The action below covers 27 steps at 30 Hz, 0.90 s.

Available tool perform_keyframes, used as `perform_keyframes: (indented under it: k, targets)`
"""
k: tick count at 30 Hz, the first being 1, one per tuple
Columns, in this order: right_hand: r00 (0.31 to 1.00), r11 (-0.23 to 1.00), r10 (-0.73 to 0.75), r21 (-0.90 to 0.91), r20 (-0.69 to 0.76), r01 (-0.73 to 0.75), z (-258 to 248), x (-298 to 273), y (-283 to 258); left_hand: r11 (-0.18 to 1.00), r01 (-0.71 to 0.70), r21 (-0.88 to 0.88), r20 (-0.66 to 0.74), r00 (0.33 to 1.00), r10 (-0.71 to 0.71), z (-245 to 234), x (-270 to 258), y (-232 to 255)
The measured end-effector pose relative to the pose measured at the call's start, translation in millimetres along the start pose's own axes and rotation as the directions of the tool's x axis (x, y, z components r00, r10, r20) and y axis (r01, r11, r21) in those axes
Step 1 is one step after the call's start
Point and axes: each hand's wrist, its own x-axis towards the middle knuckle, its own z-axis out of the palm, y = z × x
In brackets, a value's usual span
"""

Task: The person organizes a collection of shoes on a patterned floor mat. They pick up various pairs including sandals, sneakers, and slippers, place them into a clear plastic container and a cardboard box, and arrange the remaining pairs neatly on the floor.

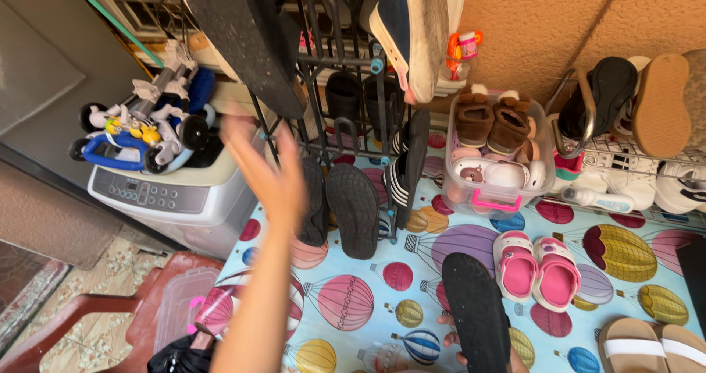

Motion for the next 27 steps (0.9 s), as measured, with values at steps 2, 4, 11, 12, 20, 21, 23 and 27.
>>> perform_keyframes:
  k: [2,4,11,12,20,21,23,27]
  targets:
    - [0.99,0.999,-0.037,0.036,0.135,0.033,11.6,4.1,-3.2,0.995,-0.1,-0.012,0.157,0.983,0.101,9.5,-76.4,6.7]
    - [0.946,0.999,-0.034,0.042,0.322,0.021,33.2,8.9,-9.6,0.96,0.208,-0.187,0.577,0.814,-0.064,16.2,-149.1,8.2]
    - [0.941,0.879,0.315,-0.413,0.124,-0.24,82.1,33.0,-25.9,0.305,0.95,-0.071,0.897,0.194,-0.397,8.5,-237.8,-26.1]
    - [0.95,0.862,0.305,-0.443,0.068,-0.246,86.9,35.5,-23.9,0.284,0.957,-0.058,0.894,0.177,-0.412,0.0,-232.1,-31.9]
    - [0.98,0.937,-0.026,-0.346,-0.195,-0.044,54.9,45.9,-7.2,0.496,0.861,-0.109,0.711,0.416,-0.566,-48.3,-199.5,-44.5]
    - [0.98,0.916,-0.063,-0.401,-0.19,-0.018,57.6,44.5,-7.2,0.508,0.853,-0.118,0.68,0.442,-0.585,-51.6,-192.3,-44.4]
    - [0.978,0.633,-0.201,-0.756,0.049,0.168,75.8,43.1,-4.3,0.54,0.827,-0.159,0.67,0.492,-0.556,-57.6,-174.2,-39.5]
    - [0.929,0.47,-0.369,-0.856,0.029,0.213,149.3,75.5,-13.4,0.696,0.645,-0.317,0.647,0.683,-0.339,-70.1,-122.7,-2.1]
